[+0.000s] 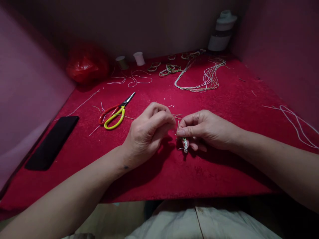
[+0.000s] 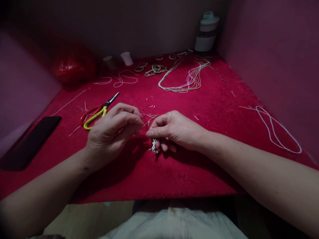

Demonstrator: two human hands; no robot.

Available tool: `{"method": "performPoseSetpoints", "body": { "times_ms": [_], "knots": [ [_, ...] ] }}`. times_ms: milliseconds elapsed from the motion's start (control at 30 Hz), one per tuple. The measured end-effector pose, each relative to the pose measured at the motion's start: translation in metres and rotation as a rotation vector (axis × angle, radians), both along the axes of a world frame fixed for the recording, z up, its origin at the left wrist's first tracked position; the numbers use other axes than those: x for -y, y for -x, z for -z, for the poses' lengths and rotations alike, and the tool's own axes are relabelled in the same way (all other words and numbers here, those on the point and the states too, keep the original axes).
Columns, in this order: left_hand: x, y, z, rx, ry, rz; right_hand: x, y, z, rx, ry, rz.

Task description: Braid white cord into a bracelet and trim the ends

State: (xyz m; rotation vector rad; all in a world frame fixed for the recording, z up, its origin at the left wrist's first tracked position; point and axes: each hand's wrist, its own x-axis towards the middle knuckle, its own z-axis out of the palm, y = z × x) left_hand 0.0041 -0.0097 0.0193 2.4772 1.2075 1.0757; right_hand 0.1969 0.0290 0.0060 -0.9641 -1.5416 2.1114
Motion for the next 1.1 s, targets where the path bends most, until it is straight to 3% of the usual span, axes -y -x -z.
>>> {"method": "performPoseSetpoints", "body": {
  "times_ms": [167, 333, 500, 567, 700, 900, 1000, 1100],
  "knots": [
    [0.005, -0.008, 0.005, -0.047, 0.035, 0.034, 0.006, 0.004, -0.006, 0.101, -0.070, -0.078],
    [0.003, -0.012, 0.009, 0.028, 0.085, 0.026, 0.009, 0.005, -0.008, 0.117, -0.144, -0.100],
    [-0.008, -0.003, 0.002, 0.231, 0.222, -0.220, 0.006, 0.001, -0.009, 0.103, -0.092, -0.090],
    [-0.010, 0.001, -0.003, 0.297, 0.290, -0.256, 0.004, 0.000, -0.007, 0.066, -0.056, -0.083],
    [-0.006, 0.000, -0.010, 0.286, 0.455, -0.165, 0.001, -0.001, -0.003, -0.006, -0.001, -0.080],
    [-0.004, -0.008, -0.011, 0.324, 0.754, -0.032, 0.001, -0.001, -0.002, 0.033, -0.049, -0.090],
    [-0.002, -0.008, -0.010, 0.339, 0.795, 0.013, 0.002, -0.001, -0.003, 0.029, -0.052, -0.091],
    [0.001, -0.008, -0.010, 0.293, 0.739, 0.015, 0.001, -0.002, -0.001, -0.013, -0.033, -0.078]
  ]
}}
